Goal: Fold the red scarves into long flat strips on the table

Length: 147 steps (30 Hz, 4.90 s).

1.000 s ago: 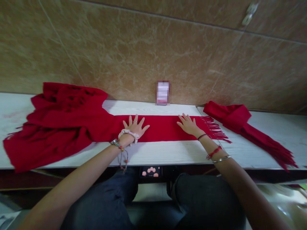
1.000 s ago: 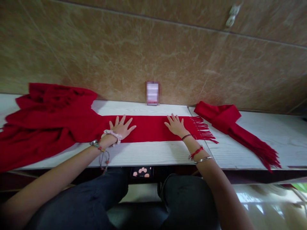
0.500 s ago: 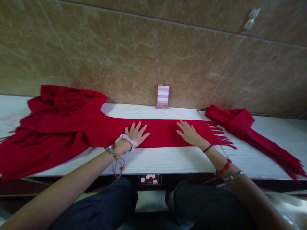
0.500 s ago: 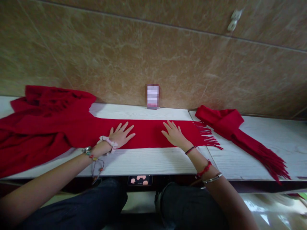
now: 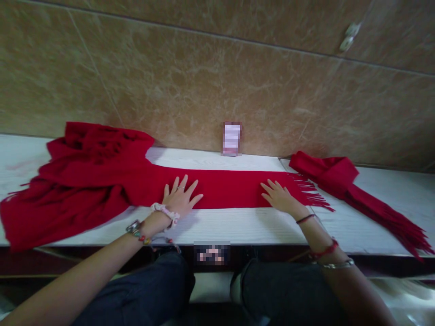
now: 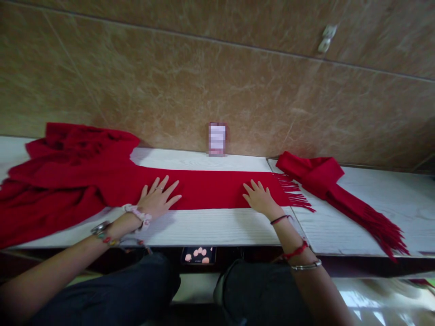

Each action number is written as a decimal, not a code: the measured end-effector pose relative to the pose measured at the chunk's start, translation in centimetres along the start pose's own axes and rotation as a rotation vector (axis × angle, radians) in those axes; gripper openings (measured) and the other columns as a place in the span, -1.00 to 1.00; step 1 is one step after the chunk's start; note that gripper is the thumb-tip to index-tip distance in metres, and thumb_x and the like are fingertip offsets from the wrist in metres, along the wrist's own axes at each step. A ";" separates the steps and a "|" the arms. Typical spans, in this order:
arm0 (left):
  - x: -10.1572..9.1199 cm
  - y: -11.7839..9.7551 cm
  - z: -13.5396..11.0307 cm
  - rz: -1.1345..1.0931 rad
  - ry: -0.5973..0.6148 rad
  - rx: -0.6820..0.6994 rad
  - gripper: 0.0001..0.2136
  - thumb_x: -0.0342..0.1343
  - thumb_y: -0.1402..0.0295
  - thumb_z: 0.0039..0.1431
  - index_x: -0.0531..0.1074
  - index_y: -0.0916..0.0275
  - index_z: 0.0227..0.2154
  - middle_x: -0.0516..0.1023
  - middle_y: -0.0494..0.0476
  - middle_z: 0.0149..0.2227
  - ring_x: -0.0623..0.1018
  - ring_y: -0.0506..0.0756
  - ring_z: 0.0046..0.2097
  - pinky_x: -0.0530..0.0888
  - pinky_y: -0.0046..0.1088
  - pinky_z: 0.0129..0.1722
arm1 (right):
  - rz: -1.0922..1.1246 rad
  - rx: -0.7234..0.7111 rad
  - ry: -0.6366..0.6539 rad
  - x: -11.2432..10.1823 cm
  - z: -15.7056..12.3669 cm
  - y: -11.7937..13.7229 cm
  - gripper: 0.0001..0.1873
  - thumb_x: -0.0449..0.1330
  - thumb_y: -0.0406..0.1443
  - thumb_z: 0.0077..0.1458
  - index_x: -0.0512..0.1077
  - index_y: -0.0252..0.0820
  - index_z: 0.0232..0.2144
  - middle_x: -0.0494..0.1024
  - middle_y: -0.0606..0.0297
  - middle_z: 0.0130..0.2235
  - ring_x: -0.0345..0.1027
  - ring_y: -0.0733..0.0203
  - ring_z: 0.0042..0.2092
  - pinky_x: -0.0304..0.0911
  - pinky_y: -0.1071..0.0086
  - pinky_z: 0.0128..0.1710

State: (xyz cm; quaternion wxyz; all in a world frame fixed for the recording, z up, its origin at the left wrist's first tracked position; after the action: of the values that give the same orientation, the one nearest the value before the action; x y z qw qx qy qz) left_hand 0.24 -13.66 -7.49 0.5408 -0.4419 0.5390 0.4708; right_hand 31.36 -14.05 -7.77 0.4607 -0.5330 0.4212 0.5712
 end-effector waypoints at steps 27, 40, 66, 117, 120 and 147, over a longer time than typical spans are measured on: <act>-1.2 1.2 -0.9 0.168 -0.105 0.548 -0.83 -0.08 0.44 0.18 0.40 0.24 -0.26 0.43 0.11 -0.24 0.47 0.03 -0.24 0.41 -0.51 -0.31 | -0.010 -0.678 -0.235 -1.2 1.3 13.6 -0.82 0.00 -0.40 0.14 0.40 -0.27 -0.37 0.44 0.20 -0.35 0.27 0.24 -0.30 0.16 0.39 -0.35; -1.1 1.7 -2.2 0.216 -0.245 0.676 -0.81 -0.10 0.49 0.18 0.42 0.21 -0.29 0.44 0.09 -0.28 0.43 0.02 -0.25 0.37 -0.47 -0.26 | 0.178 -0.696 -0.361 -0.2 1.1 12.9 -0.74 -0.04 -0.41 0.15 0.45 -0.27 -0.40 0.41 0.20 -0.40 0.21 0.25 -0.33 0.14 0.41 -0.34; -1.9 0.1 -2.4 0.230 -0.066 0.652 -0.77 -0.09 0.47 0.18 0.40 0.14 -0.18 0.43 0.04 -0.22 0.42 0.00 -0.24 0.32 -0.54 -0.41 | 0.254 -0.773 -0.274 0.2 0.8 11.6 -0.73 -0.02 -0.34 0.16 0.48 -0.23 -0.25 0.47 0.14 -0.27 0.29 0.20 -0.23 0.25 0.30 -0.21; 1.8 1.3 6.0 -0.035 0.056 0.019 -0.51 -0.35 0.11 0.22 -0.04 0.04 0.20 -0.14 0.03 0.27 -0.08 0.27 0.25 0.01 0.03 0.12 | 0.011 -0.144 0.064 1.5 7.1 2.6 -0.49 -0.24 -0.22 0.22 -0.01 -0.21 0.20 -0.04 0.10 0.25 -0.19 0.02 0.24 -0.10 -0.05 0.11; 1.8 1.2 6.0 -0.033 0.035 0.026 -0.53 -0.34 0.12 0.23 -0.03 0.02 0.20 -0.12 0.03 0.27 -0.07 0.27 0.25 0.00 0.03 0.12 | -0.026 0.074 0.103 1.5 5.5 -3.4 -0.48 -0.22 -0.23 0.21 0.00 -0.26 0.19 -0.04 0.05 0.25 -0.18 0.00 0.24 -0.08 -0.05 0.11; -0.7 -2.4 4.9 -0.074 0.188 0.303 -0.48 -0.09 0.09 0.12 0.12 0.10 0.15 0.03 0.15 0.23 0.07 0.23 0.22 0.11 -0.21 0.12 | -0.190 0.088 -0.028 0.8 -2.5 -6.4 -0.50 -0.14 -0.27 0.17 0.11 -0.35 0.14 0.07 -0.04 0.21 -0.13 -0.11 0.22 0.01 -0.11 0.05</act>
State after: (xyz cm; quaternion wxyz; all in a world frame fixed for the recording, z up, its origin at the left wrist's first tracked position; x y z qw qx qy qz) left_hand 3.47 -9.29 -6.76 0.5654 -0.4169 0.6354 0.3206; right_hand 38.14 -15.02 -8.73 0.5416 -0.5416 0.3871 0.5133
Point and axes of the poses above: each hand's wrist, its own z-axis towards the middle knuckle, its own x-axis out of the palm, y = z × x, the point moved 2 cm from there along z, towards the middle knuckle
